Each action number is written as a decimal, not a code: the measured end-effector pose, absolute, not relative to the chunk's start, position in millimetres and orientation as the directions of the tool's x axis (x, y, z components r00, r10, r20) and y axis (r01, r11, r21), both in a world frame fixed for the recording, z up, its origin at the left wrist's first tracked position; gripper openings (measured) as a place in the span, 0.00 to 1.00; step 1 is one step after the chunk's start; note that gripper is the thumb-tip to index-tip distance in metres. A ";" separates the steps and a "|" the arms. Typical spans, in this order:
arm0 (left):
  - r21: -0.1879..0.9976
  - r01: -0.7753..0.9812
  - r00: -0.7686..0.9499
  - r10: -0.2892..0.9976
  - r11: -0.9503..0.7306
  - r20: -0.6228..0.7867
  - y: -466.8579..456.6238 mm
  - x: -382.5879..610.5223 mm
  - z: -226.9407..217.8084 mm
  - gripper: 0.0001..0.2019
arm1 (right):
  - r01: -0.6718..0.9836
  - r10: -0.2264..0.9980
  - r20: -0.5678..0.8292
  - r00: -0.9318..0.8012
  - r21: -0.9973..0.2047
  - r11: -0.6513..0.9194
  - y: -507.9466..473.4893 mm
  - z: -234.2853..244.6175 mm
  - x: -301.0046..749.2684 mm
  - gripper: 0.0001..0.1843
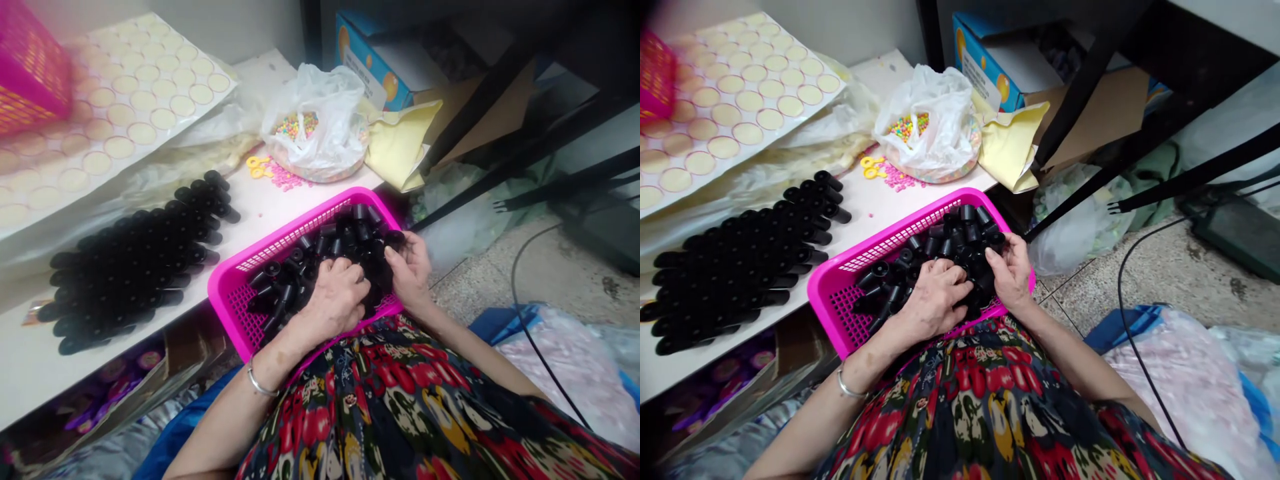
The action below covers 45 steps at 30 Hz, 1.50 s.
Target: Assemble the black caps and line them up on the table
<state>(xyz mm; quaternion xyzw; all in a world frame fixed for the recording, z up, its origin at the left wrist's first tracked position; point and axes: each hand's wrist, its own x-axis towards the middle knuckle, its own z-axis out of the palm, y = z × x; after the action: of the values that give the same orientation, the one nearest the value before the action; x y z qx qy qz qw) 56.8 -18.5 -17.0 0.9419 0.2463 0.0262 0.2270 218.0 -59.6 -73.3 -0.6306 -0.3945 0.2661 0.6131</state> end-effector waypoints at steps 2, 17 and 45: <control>0.431 0.442 0.888 0.452 -0.786 -0.086 -21.4 58.1 -16.5 0.11 | 0.189 0.827 0.170 0.535 -0.979 0.079 -53.1 -72.6 214.5 0.18; 0.963 -0.122 0.440 0.883 0.242 -0.166 -11.5 33.9 -16.8 0.11 | 0.463 0.928 0.359 0.097 -0.842 0.278 -66.4 -41.8 226.8 0.18; 0.750 -0.598 0.145 0.959 0.281 -0.244 -13.0 33.0 -22.4 0.05 | 0.512 0.929 0.354 -0.113 -0.781 0.359 -51.0 -8.7 188.5 0.16</control>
<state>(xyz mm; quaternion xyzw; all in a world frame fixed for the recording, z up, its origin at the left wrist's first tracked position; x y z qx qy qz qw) 33.0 -13.0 -22.4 0.2498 0.3611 0.5449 0.7143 188.5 -51.0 -8.7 -0.5107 -0.7049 0.2439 0.4275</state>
